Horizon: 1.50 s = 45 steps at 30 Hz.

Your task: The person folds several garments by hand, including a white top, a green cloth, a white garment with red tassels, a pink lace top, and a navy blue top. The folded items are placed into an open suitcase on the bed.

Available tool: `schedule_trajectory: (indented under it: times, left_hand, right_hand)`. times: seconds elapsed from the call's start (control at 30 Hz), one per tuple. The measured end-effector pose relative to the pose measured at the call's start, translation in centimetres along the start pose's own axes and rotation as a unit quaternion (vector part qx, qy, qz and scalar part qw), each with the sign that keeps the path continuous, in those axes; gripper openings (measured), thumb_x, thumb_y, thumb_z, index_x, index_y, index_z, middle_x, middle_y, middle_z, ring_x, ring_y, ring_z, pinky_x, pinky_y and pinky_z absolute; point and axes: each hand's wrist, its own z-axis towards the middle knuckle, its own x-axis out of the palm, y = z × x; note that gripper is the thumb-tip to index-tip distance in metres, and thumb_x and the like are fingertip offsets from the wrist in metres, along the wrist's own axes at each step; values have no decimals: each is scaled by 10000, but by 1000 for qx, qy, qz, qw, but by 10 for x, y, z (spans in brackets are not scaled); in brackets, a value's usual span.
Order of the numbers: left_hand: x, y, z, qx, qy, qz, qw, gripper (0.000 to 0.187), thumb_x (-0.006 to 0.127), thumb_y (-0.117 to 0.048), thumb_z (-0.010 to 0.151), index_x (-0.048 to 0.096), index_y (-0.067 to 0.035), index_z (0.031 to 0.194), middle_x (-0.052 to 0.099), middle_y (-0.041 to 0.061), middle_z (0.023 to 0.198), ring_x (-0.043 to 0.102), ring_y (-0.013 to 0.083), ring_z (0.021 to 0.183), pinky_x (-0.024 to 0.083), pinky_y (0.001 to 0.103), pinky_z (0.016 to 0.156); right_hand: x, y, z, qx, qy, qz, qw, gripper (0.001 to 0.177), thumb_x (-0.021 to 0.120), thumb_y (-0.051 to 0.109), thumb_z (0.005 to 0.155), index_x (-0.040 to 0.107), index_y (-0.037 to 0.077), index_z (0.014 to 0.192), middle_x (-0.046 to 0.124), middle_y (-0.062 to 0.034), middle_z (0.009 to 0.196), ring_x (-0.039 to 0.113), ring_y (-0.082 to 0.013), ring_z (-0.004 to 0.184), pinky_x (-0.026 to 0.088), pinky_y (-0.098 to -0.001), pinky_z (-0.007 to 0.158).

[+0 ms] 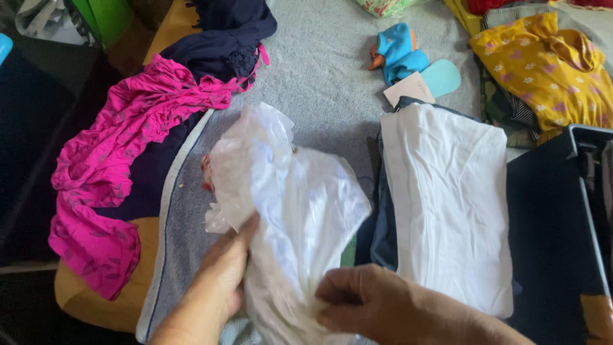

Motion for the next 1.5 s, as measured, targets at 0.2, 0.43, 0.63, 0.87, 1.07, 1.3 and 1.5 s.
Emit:
schedule_trajectory:
  times: [0.2, 0.43, 0.63, 0.87, 1.07, 1.3, 1.5]
  left_hand:
    - [-53, -12, 50, 201, -154, -32, 967, 386, 613, -226, 978, 604, -102, 1343, 680, 119, 1260, 655, 246, 1055, 539, 445, 897]
    - [-156, -41, 62, 146, -299, -178, 926, 378, 505, -223, 1034, 568, -196, 1405, 705, 57, 1305, 718, 254, 1031, 474, 508, 770]
    - [-38, -4, 37, 257, -249, 259, 897, 857, 782, -406, 863, 356, -56, 1519, 497, 249, 1482, 499, 419, 1331, 412, 626, 1076]
    - [16, 39, 29, 269, -119, 651, 699, 652, 693, -406, 842, 525, -282, 1460, 626, 22, 1431, 548, 277, 1363, 373, 496, 1143]
    - [-77, -58, 29, 324, -353, 411, 776, 384, 568, -323, 1063, 660, -1, 1250, 693, 294, 1169, 652, 474, 1101, 489, 535, 943]
    - [-108, -73, 4, 244, -447, 142, 849, 377, 533, -326, 1053, 623, -55, 1299, 644, 217, 1258, 670, 390, 1017, 507, 493, 713]
    - [-96, -54, 36, 450, -368, 487, 652, 748, 763, -481, 869, 558, -47, 1443, 544, 253, 1439, 514, 466, 1327, 379, 608, 1035]
  right_hand:
    - [-17, -3, -9, 69, -96, 5, 993, 374, 769, 353, 836, 755, 77, 1088, 760, -13, 857, 672, -96, 820, 533, -252, 757]
    - [-15, -14, 12, 65, -171, 83, 980, 484, 757, 201, 880, 588, 132, 1328, 700, -29, 791, 654, -135, 743, 535, -277, 661]
    - [-2, -32, 28, 26, -72, -63, 995, 384, 642, 118, 824, 725, 192, 1192, 527, -19, 578, 534, -112, 551, 410, -297, 523]
    - [-9, -33, 18, -24, -5, -49, 998, 318, 627, 151, 861, 739, 202, 1154, 561, -1, 638, 552, -67, 607, 439, -259, 556]
    - [-50, -24, -22, 60, -195, 111, 973, 266, 588, 206, 927, 735, 156, 1142, 562, 3, 714, 481, -108, 662, 421, -278, 572]
    - [-60, -18, -6, 43, -278, 163, 946, 295, 623, 212, 918, 658, 62, 1170, 511, -40, 732, 495, -137, 671, 441, -286, 648]
    - [-32, -6, 12, 119, -210, 89, 966, 405, 638, 260, 963, 661, 92, 1331, 720, -72, 1048, 700, -150, 929, 559, -296, 846]
